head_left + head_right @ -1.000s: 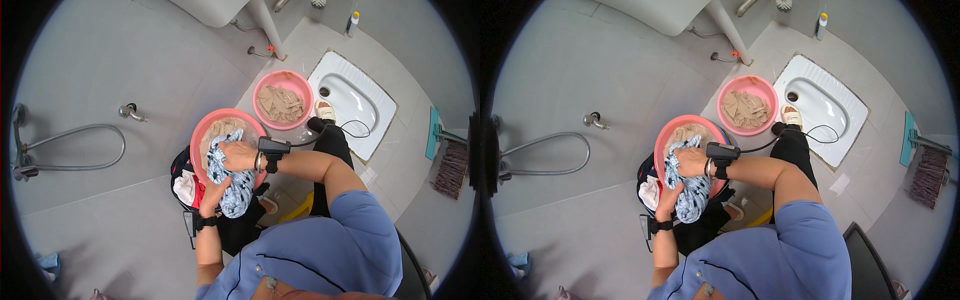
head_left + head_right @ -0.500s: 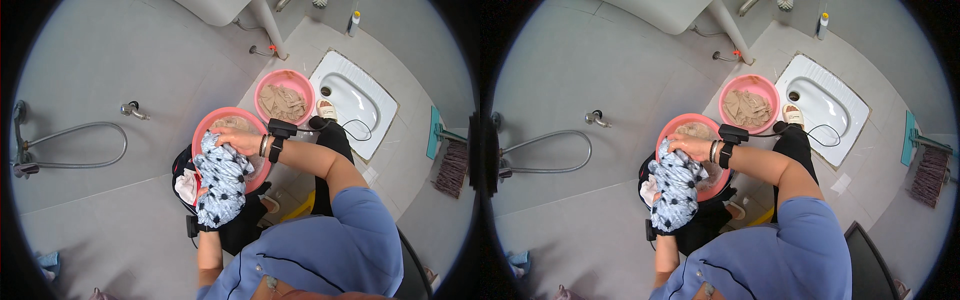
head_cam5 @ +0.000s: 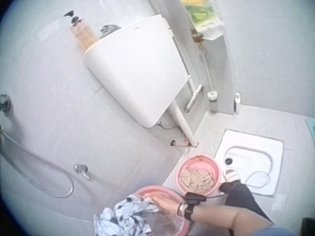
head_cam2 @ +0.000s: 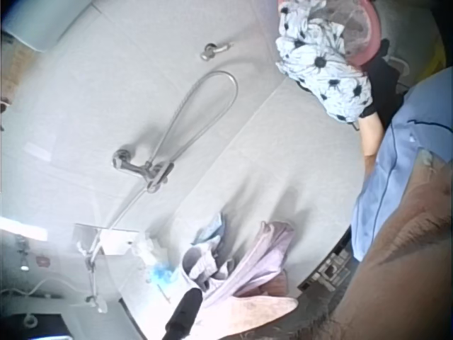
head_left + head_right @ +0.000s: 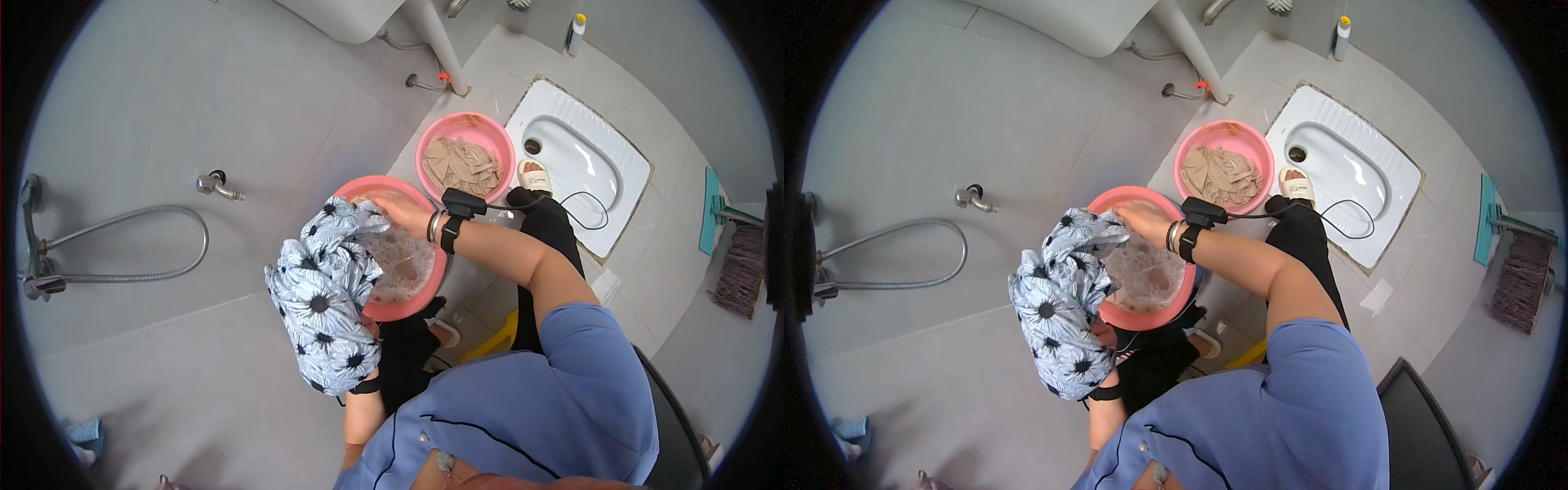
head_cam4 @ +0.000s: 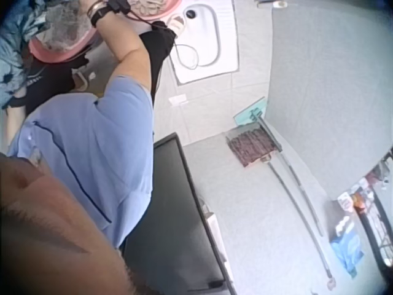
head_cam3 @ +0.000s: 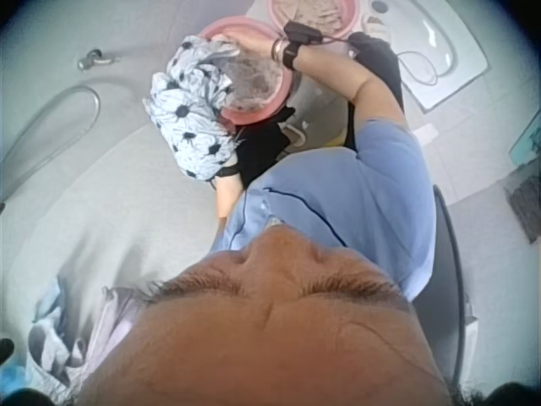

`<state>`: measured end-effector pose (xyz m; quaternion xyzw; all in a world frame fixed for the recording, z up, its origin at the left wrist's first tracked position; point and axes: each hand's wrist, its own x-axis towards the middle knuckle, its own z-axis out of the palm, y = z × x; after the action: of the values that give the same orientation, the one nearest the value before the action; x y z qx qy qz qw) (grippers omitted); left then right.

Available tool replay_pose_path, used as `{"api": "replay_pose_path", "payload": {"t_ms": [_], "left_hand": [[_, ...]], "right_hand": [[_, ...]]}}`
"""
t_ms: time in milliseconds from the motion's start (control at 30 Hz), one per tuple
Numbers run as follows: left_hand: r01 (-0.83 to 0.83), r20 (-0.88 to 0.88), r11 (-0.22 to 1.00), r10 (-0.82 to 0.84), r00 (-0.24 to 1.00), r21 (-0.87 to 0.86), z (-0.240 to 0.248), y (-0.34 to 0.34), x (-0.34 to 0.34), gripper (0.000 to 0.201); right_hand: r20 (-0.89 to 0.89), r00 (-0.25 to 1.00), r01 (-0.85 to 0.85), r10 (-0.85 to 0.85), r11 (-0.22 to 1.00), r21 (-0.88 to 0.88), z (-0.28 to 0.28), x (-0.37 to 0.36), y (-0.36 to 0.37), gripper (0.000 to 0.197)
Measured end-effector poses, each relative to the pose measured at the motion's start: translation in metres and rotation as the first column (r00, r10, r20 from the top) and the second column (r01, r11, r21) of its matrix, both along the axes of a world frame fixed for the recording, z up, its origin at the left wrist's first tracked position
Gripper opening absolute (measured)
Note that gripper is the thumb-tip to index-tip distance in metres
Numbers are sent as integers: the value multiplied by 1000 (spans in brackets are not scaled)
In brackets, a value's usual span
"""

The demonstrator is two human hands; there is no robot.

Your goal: Washing clothes by hand in a bucket in a bathroom.

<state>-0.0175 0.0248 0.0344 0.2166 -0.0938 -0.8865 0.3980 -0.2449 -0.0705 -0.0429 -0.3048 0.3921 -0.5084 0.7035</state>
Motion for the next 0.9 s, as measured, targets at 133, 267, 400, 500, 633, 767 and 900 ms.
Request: {"api": "replay_pose_path", "payload": {"t_ms": [133,267,400,500,633,767,900], "left_hand": [[-8,-8,1000,8,1000,6,2,5,-8,53],[-22,-4,1000,22,1000,21,0,7,-14,54],[-18,35,1000,17,999,21,-1,0,-20,54],[-4,128,1000,3,992,13,-2,-7,-23,55],[49,290,998,-55,956,29,-6,-24,-28,55],[97,398,994,-111,911,55,-16,-42,-32,56],[114,413,991,-136,901,76,-23,-52,-34,56]], "right_hand": [[390,921,-81,-2,977,197,-14,29,8,53],[827,519,-202,218,971,-129,-13,46,17,44],[898,381,-306,222,946,-104,12,26,17,44],[811,552,-297,192,954,-24,33,19,20,42],[688,712,-330,143,932,148,35,13,28,41],[609,779,-264,151,959,99,40,4,32,35],[449,892,-135,49,978,162,32,1,31,40]]}}
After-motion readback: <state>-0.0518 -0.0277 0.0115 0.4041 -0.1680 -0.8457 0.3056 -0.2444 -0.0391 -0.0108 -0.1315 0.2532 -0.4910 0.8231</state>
